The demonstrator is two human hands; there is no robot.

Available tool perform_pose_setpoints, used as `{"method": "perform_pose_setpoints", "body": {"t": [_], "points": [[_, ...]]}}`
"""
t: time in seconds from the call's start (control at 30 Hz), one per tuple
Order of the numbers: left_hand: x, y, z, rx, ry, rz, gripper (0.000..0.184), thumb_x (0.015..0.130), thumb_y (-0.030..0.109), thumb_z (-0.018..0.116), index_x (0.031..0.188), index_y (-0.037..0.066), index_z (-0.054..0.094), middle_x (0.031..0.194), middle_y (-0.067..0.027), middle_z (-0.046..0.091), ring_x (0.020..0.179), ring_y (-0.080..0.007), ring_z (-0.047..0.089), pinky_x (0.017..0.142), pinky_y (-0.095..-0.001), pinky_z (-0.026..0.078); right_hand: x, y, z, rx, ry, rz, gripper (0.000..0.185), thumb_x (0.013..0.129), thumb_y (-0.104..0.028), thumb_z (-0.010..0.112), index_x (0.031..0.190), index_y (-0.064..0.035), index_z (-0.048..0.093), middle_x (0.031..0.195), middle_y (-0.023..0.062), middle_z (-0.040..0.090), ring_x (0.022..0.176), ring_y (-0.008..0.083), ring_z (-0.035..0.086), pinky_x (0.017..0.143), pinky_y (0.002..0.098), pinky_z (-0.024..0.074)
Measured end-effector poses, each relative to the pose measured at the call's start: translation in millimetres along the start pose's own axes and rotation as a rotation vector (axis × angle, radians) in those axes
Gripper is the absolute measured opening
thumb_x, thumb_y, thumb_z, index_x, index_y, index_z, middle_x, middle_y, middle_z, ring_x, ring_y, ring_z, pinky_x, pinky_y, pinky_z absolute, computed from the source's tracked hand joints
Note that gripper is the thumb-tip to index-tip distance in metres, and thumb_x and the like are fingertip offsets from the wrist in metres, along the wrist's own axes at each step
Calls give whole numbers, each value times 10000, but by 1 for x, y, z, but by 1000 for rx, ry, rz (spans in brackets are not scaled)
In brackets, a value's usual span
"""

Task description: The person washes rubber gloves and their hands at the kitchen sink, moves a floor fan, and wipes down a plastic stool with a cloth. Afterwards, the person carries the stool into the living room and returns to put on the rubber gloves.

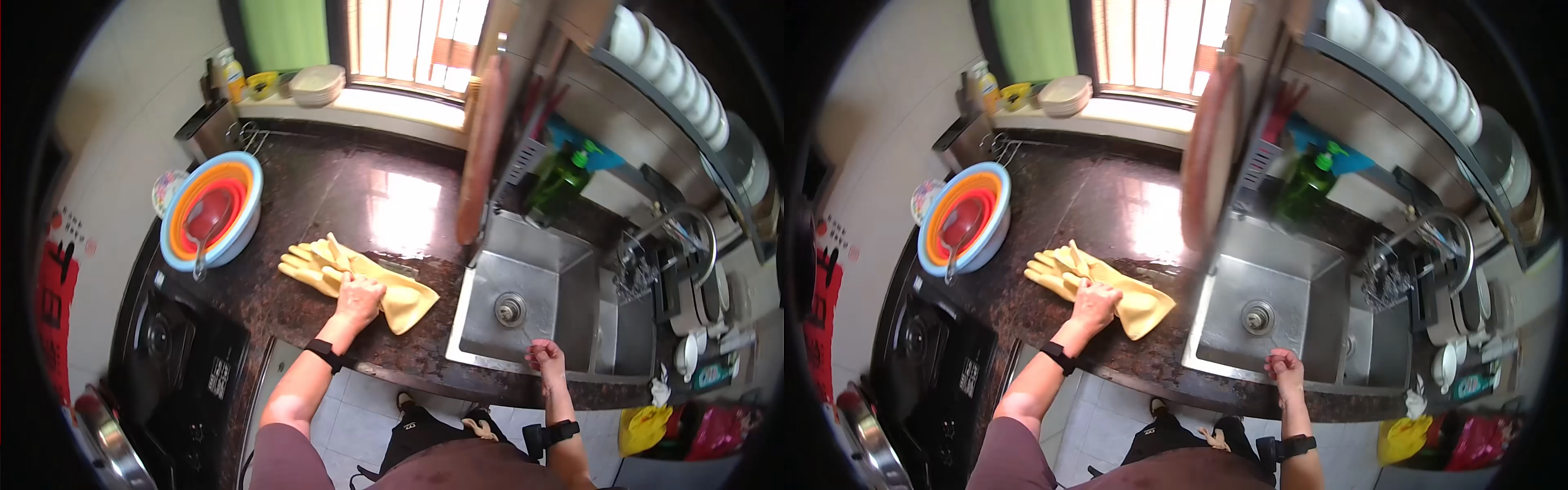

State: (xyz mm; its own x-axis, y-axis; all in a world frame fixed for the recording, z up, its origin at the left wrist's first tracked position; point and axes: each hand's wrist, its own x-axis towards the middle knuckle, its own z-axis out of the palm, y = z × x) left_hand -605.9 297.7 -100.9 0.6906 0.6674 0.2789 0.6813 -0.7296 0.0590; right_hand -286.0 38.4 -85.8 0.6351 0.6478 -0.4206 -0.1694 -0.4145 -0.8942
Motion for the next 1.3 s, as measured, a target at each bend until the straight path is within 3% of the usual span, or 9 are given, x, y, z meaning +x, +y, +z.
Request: {"method": "perform_pose_setpoints", "body": {"t": [0.3, 0.43, 0.53, 0.7, 0.97, 1.07, 1.17, 1.2, 1.3], "points": [[71, 124, -106, -451, 140, 52, 229, 689, 9, 498, 864, 110, 607, 799, -53, 615, 791, -219, 569, 727, -375, 350, -11, -39, -40, 156, -265, 54, 385, 880, -329, 485, 1213, -160, 394, 1094, 92, 531, 923, 194, 565, 707, 305, 493], [92, 217, -120, -618, 96, 109, 278, 677, -18, 468, 881, 97, 617, 817, -99, 621, 799, -258, 573, 731, -374, 381, -7, -46, -60, 680, -644, 89, 763, 744, -604, 444, 1356, -277, 128, 1350, 152, 260, 1202, 339, 339, 855, 647, 317], [97, 290, -107, -627, 126, 226, 287, 663, -38, 490, 892, 80, 619, 783, -93, 609, 800, -257, 574, 744, -347, 389, 1, -70, -80, 760, -636, 51, 661, 793, -493, 516, 1318, -193, 248, 1286, 153, 363, 1120, 307, 448, 806, 559, 427], [90, 385, -75, -671, 278, 90, 319, 647, -50, 530, 927, 78, 616, 762, -92, 598, 783, -259, 569, 745, -333, 421, 31, -106, -128, 594, -242, -81, 289, 775, 12, 530, 1057, -28, 482, 950, 67, 570, 824, 211, 600, 664, 317, 511], [47, 429, 6, -1547, -75, -260, 365, 819, 121, 589, 1161, 54, 476, 1008, -100, 583, 874, -167, 571, 783, -289, 460, 73, -123, -166, 119, -289, -379, 194, 780, 32, 523, 948, -58, 488, 818, 37, 574, 740, 153, 587, 640, 291, 491], [47, 428, 15, -2352, -598, -707, 699, 797, 509, 494, 1308, 98, 254, 1215, -185, 441, 1118, -344, 446, 931, -462, 379, 45, -152, -179, 144, -336, -399, 195, 788, 26, 528, 965, -50, 493, 852, 45, 582, 766, 148, 591, 670, 288, 495], [59, 432, 15, -2790, -576, -740, 718, 822, 545, 431, 1334, 96, 200, 1269, -210, 376, 1166, -392, 368, 961, -497, 325, 27, -160, -186, 217, -376, -391, 208, 793, 19, 533, 990, -37, 494, 881, 53, 591, 786, 145, 594, 693, 292, 498], [67, 426, 16, -2884, -506, -252, 716, 821, 557, 421, 1327, 88, 232, 1264, -182, 400, 1196, -357, 346, 984, -490, 298, 18, -156, -188, 268, -391, -377, 216, 779, 20, 544, 986, -32, 507, 883, 52, 590, 795, 145, 584, 701, 284, 482], [90, 397, 36, -2978, -171, -428, 602, 845, 444, 483, 1293, 82, 307, 1239, -143, 441, 1164, -309, 404, 966, -466, 333, 7, -125, -199, 350, -392, -302, 224, 768, 23, 558, 984, -17, 517, 900, 56, 589, 812, 155, 581, 718, 277, 472]]}}
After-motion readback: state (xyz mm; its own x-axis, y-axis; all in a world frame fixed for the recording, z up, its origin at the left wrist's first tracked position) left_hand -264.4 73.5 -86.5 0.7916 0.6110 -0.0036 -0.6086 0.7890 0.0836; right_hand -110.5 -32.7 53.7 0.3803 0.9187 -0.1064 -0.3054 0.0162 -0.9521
